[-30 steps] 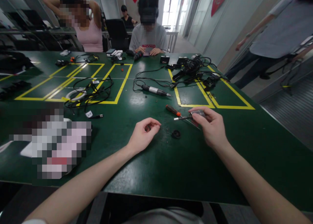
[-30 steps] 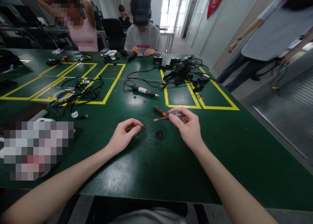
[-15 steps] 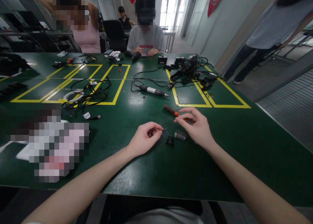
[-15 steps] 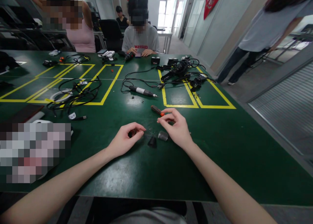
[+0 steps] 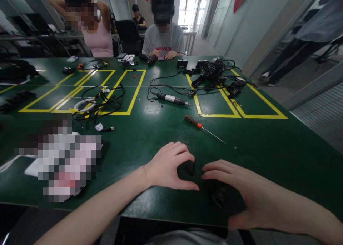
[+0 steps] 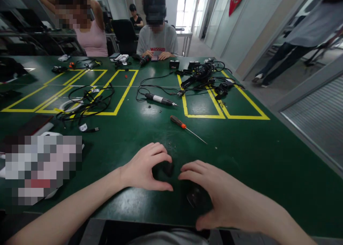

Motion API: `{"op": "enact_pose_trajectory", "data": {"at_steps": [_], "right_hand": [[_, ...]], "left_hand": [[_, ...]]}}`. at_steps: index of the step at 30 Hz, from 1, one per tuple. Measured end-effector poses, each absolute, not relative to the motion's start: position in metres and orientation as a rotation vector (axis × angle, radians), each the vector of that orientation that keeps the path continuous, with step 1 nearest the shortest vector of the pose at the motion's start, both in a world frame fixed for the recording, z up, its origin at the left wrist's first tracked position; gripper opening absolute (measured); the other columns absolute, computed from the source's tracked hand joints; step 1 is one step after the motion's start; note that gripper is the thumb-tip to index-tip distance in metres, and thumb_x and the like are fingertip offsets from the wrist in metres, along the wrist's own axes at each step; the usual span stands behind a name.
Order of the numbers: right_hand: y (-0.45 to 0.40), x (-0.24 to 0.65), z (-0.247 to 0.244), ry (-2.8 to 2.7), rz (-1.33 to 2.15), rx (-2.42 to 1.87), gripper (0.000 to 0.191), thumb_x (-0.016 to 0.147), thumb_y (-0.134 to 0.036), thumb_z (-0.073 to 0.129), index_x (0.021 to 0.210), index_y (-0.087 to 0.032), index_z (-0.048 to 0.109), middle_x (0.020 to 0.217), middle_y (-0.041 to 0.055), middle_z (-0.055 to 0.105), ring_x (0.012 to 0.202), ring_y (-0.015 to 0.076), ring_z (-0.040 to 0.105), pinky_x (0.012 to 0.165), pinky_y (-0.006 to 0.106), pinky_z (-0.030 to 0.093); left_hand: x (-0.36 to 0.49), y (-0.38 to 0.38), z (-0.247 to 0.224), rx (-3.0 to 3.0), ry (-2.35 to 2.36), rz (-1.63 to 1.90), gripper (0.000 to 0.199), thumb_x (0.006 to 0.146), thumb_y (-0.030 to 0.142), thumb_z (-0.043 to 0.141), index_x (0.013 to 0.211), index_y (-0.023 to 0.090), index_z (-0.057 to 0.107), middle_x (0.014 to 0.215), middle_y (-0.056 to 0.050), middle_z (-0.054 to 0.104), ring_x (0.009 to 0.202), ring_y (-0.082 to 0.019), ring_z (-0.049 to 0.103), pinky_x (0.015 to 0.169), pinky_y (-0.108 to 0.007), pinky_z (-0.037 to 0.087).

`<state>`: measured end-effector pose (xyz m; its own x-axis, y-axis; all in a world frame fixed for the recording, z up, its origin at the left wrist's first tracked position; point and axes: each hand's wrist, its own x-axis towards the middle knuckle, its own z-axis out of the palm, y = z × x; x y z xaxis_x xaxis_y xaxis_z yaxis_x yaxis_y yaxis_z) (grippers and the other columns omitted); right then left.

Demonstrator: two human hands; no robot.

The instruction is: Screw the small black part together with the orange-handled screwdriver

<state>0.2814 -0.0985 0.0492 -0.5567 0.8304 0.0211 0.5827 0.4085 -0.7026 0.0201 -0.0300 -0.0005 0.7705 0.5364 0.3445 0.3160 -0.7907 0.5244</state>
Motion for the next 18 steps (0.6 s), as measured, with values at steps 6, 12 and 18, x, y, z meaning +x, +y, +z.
{"op": "enact_pose_trajectory", "data": {"at_steps": [6,12,18], "right_hand": [[-0.115,0.305,0.017,-2.28,0.842,-1.292,0.028,0.087,-0.049,0.08,0.101,-0.026,0.078,0.109,0.0115,0.077,0.098,0.0288,0.074,0.081,0.038,0.062],[-0.094,0.299,0.026,-2.238,0.807,-1.393,0.021,0.095,-0.045,0.071,0.103,-0.026,0.072,0.087,0.0037,0.076,0.07,0.0218,0.072,0.059,0.031,0.052],[-0.066,0.285,0.043,-2.508,0.646,-1.61,0.026,0.077,-0.029,0.087,0.09,-0.024,0.065,0.083,0.0008,0.073,0.069,0.023,0.07,0.06,0.031,0.047]], "left_hand": [[0.023,-0.032,-0.003,2.54,0.71,0.601,0.043,0.078,0.055,0.085,0.098,0.02,0.068,0.089,-0.002,0.069,0.084,-0.021,0.063,0.072,-0.033,0.041],[0.024,-0.031,-0.005,2.533,0.736,0.587,0.028,0.08,0.034,0.08,0.101,0.018,0.07,0.09,-0.004,0.074,0.086,-0.023,0.067,0.076,-0.035,0.046],[0.02,-0.024,-0.001,2.382,0.821,0.783,0.024,0.089,0.023,0.063,0.11,0.018,0.074,0.095,-0.007,0.074,0.09,-0.023,0.067,0.081,-0.035,0.054]]}}
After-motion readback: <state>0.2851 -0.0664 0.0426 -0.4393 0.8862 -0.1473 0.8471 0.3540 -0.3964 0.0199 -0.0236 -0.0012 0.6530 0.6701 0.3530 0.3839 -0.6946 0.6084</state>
